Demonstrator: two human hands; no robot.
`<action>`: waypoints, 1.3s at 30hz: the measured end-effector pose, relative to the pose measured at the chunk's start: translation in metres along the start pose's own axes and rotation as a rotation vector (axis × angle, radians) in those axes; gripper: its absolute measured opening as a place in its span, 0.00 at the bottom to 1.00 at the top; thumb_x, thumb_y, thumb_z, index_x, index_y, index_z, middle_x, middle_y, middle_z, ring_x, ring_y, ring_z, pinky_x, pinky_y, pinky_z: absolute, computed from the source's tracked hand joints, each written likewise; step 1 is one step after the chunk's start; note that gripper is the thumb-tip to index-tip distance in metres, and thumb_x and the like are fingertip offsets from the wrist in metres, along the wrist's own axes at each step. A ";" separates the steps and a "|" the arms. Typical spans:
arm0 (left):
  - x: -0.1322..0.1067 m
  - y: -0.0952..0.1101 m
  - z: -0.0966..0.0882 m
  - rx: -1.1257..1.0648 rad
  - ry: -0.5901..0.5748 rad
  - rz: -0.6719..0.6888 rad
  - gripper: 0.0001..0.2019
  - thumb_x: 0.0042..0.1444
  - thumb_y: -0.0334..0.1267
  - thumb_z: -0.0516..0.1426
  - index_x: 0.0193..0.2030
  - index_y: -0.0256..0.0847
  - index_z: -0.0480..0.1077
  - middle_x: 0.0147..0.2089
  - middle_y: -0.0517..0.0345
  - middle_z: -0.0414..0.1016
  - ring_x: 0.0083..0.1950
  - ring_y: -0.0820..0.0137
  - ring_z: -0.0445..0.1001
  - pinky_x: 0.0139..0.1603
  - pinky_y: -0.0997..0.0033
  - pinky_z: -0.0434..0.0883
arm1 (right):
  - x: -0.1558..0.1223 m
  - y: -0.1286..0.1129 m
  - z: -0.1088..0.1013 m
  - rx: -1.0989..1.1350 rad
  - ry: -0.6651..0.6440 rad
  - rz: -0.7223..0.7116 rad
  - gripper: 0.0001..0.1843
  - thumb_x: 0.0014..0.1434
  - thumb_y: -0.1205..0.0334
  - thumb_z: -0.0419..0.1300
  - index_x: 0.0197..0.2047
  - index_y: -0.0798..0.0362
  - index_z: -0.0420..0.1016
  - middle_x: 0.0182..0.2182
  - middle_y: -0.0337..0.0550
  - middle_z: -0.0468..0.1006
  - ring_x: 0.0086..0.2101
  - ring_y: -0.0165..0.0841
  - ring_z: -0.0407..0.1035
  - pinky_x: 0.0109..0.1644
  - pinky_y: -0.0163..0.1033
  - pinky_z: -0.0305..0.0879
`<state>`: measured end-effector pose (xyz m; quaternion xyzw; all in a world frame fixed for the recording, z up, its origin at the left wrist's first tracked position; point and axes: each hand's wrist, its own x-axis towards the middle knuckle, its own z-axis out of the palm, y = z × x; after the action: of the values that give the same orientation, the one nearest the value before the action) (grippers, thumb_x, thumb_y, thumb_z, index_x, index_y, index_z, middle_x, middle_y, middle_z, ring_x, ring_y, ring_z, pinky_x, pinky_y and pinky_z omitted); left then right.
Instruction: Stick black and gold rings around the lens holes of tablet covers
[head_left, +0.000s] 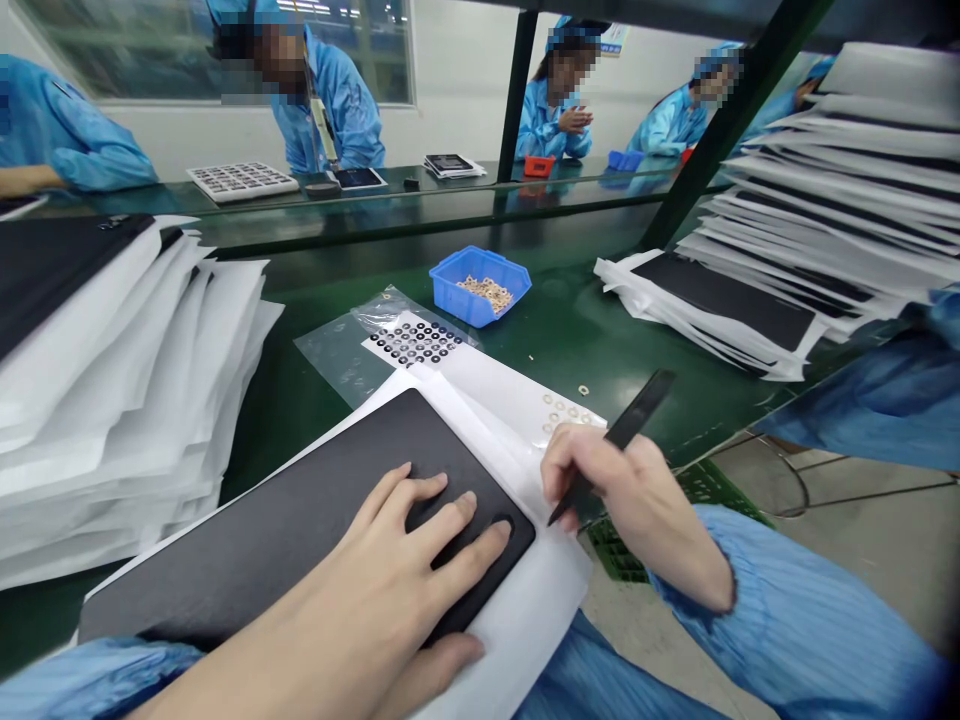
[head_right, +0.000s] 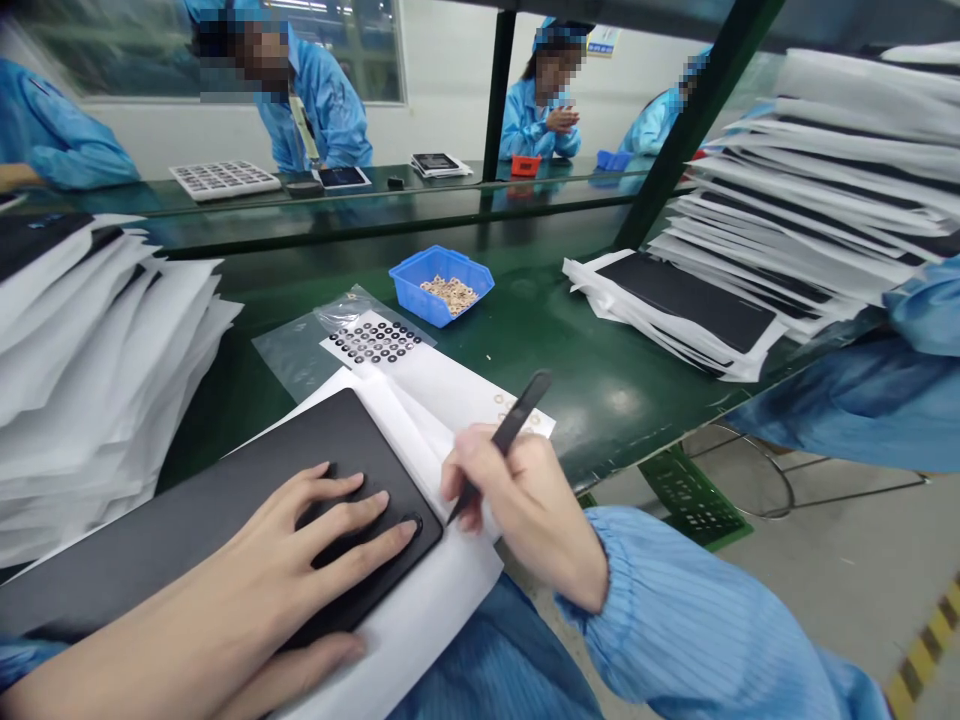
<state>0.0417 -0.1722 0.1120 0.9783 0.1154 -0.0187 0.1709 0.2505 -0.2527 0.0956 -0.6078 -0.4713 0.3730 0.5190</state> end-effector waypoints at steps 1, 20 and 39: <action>0.000 -0.001 0.001 0.012 0.009 0.007 0.26 0.55 0.44 0.59 0.62 0.55 0.65 0.60 0.53 0.70 0.61 0.46 0.64 0.62 0.37 0.59 | -0.003 0.000 0.002 -0.006 -0.039 -0.001 0.22 0.59 0.46 0.55 0.22 0.52 0.70 0.20 0.42 0.72 0.20 0.30 0.68 0.24 0.36 0.67; 0.000 -0.001 0.008 0.137 0.120 0.057 0.24 0.57 0.49 0.58 0.58 0.41 0.69 0.58 0.54 0.73 0.56 0.50 0.70 0.57 0.42 0.67 | -0.018 0.015 0.019 -0.036 -0.013 -0.199 0.08 0.56 0.71 0.58 0.28 0.53 0.66 0.27 0.37 0.73 0.27 0.29 0.74 0.31 0.34 0.71; -0.002 0.000 0.007 0.153 0.161 0.060 0.25 0.57 0.48 0.59 0.58 0.37 0.69 0.57 0.51 0.73 0.56 0.48 0.70 0.57 0.39 0.67 | -0.027 0.017 0.033 -0.113 0.202 -0.227 0.09 0.58 0.69 0.57 0.26 0.53 0.68 0.25 0.38 0.73 0.25 0.29 0.73 0.30 0.34 0.73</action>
<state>0.0402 -0.1753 0.1057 0.9899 0.0975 0.0565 0.0864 0.2149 -0.2697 0.0714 -0.6132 -0.5028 0.2217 0.5675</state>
